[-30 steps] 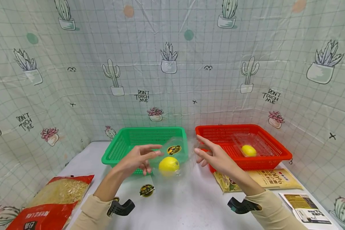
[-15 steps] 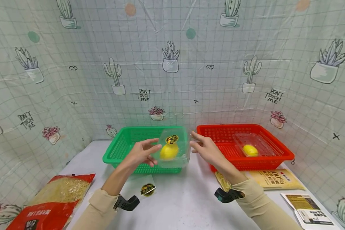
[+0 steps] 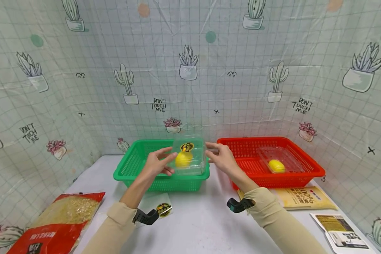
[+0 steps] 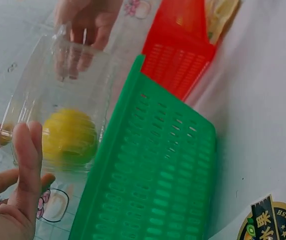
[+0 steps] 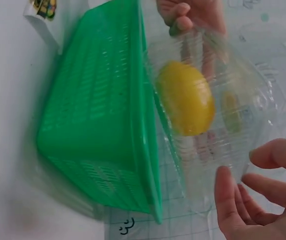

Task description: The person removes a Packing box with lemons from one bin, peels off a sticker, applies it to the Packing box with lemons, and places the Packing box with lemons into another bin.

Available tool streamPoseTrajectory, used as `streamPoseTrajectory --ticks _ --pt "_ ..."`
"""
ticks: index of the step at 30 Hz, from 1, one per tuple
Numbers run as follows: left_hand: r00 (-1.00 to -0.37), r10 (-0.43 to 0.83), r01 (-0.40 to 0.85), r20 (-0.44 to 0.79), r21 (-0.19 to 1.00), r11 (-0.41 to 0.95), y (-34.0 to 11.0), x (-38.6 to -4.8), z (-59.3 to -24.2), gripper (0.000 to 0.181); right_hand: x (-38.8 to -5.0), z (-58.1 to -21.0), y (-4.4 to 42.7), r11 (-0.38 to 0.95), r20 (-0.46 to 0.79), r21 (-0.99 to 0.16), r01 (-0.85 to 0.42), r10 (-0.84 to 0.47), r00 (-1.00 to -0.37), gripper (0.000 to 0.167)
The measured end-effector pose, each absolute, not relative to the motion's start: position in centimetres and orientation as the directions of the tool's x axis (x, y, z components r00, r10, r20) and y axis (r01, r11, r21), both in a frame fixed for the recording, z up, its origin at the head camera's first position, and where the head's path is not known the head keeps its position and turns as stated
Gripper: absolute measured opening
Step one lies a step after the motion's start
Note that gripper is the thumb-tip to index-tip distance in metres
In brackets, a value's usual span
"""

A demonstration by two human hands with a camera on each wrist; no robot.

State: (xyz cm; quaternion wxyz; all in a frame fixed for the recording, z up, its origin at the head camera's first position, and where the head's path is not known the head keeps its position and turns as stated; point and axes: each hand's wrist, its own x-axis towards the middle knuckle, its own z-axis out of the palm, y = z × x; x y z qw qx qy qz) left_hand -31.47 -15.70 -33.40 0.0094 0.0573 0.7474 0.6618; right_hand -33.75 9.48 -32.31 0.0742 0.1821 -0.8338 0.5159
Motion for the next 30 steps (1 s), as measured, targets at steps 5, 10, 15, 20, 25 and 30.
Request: streamPoseTrajectory --ticks 5,10,15,20,25,30 --pt "-0.996 0.075 0.051 0.042 0.991 0.121 -15.7 -32.1 -34.0 0.060 -34.3 -32.9 8.8 0.444 0.317 -0.820 -0.361 -0.172 -0.933 0.042" --pt "-0.998 0.063 0.039 0.031 0.991 0.124 -15.9 -32.4 -34.2 0.058 -34.7 -33.4 8.3 0.472 0.345 -0.802 -0.365 -0.133 -0.929 0.041" --pt "-0.997 0.064 0.040 0.031 0.990 0.137 -16.2 -32.6 -34.3 0.058 -35.2 -34.0 7.9 0.452 0.377 -0.802 -0.391 -0.127 -0.918 0.041" --pt "-0.999 0.050 0.019 0.012 0.987 0.157 -16.6 -33.0 -34.6 0.059 -35.4 -34.4 7.4 0.458 0.346 -0.805 -0.379 -0.157 -0.925 0.041" --pt "-0.999 0.035 0.000 -0.007 0.981 0.192 -17.1 -33.3 -34.8 0.060 -35.3 -34.5 6.8 0.499 0.316 -0.777 -0.384 -0.218 -0.923 0.042" --pt "-1.000 0.024 -0.002 -0.009 0.969 0.247 -17.3 -33.7 -34.9 0.060 -35.3 -34.5 6.1 0.589 0.293 -0.698 -0.407 -0.283 -0.913 0.056"
